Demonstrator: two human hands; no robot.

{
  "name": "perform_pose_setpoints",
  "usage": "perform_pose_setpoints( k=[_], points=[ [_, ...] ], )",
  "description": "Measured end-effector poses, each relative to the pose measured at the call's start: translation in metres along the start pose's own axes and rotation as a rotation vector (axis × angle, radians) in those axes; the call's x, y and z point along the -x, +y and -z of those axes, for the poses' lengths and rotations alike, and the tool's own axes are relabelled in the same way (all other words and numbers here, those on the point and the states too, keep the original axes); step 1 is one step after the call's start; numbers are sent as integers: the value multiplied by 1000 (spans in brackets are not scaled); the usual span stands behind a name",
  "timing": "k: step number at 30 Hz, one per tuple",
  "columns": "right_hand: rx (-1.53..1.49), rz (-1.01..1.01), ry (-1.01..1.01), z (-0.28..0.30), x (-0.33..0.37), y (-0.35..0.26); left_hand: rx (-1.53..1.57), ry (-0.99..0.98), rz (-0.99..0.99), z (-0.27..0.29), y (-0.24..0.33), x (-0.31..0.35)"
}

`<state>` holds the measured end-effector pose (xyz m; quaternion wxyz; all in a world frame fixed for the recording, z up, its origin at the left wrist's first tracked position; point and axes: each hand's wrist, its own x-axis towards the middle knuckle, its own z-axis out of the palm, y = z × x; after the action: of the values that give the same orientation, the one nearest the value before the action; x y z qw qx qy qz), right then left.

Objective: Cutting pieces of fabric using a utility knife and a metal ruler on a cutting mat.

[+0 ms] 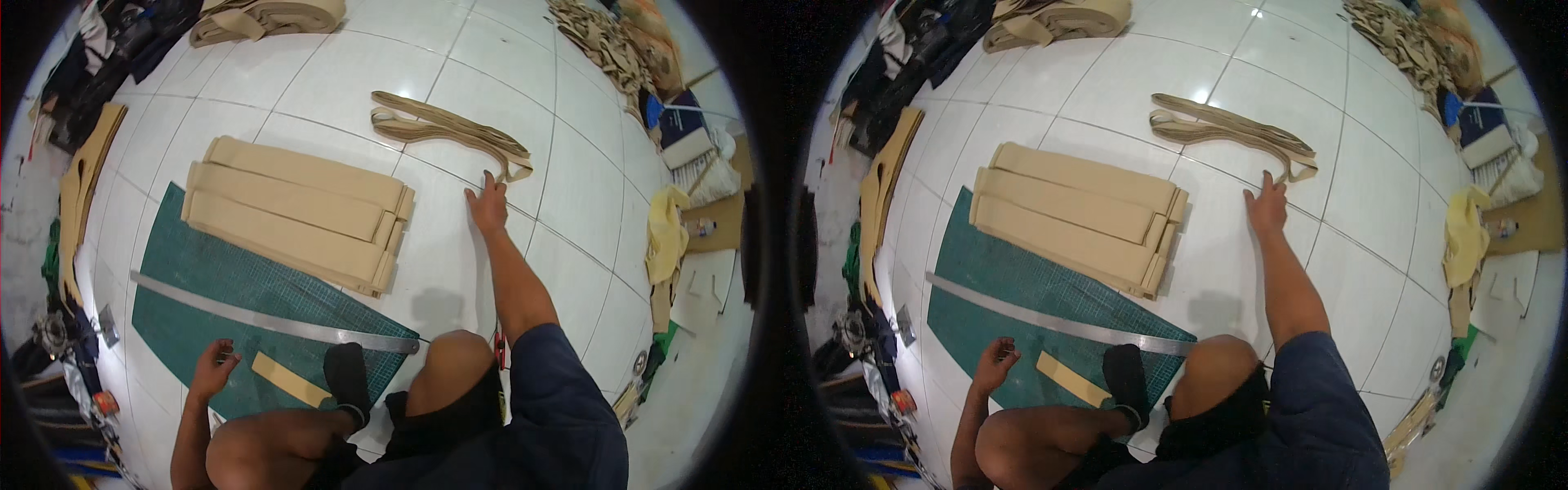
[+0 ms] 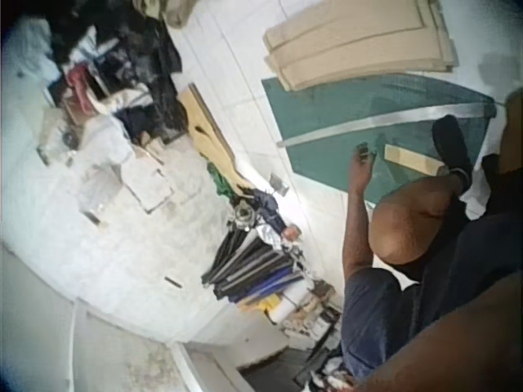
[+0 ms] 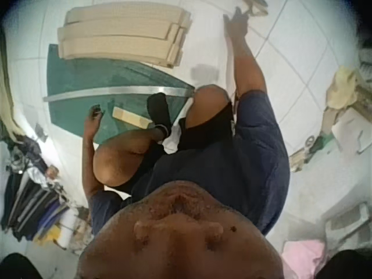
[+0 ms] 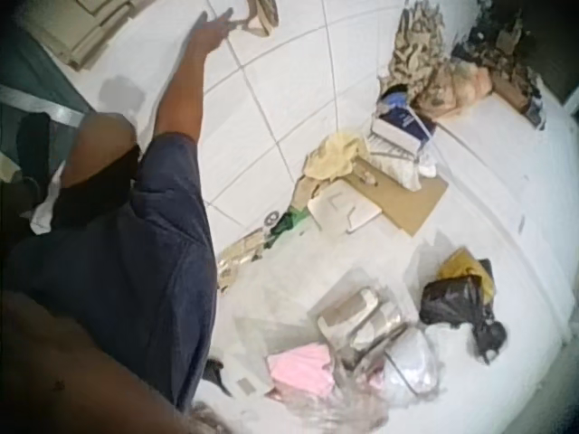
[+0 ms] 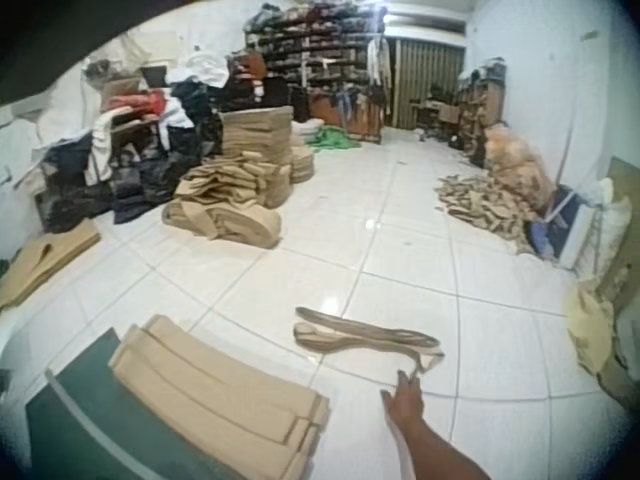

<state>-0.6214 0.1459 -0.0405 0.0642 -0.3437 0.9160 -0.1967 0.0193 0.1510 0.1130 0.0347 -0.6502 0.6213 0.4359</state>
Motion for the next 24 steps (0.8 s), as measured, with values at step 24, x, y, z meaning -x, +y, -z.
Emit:
perform_pose_setpoints(
  k=[24],
  points=[
    [582, 155, -776, 190, -95, 72, 16, -166, -703, 41, 310, -274]
  ],
)
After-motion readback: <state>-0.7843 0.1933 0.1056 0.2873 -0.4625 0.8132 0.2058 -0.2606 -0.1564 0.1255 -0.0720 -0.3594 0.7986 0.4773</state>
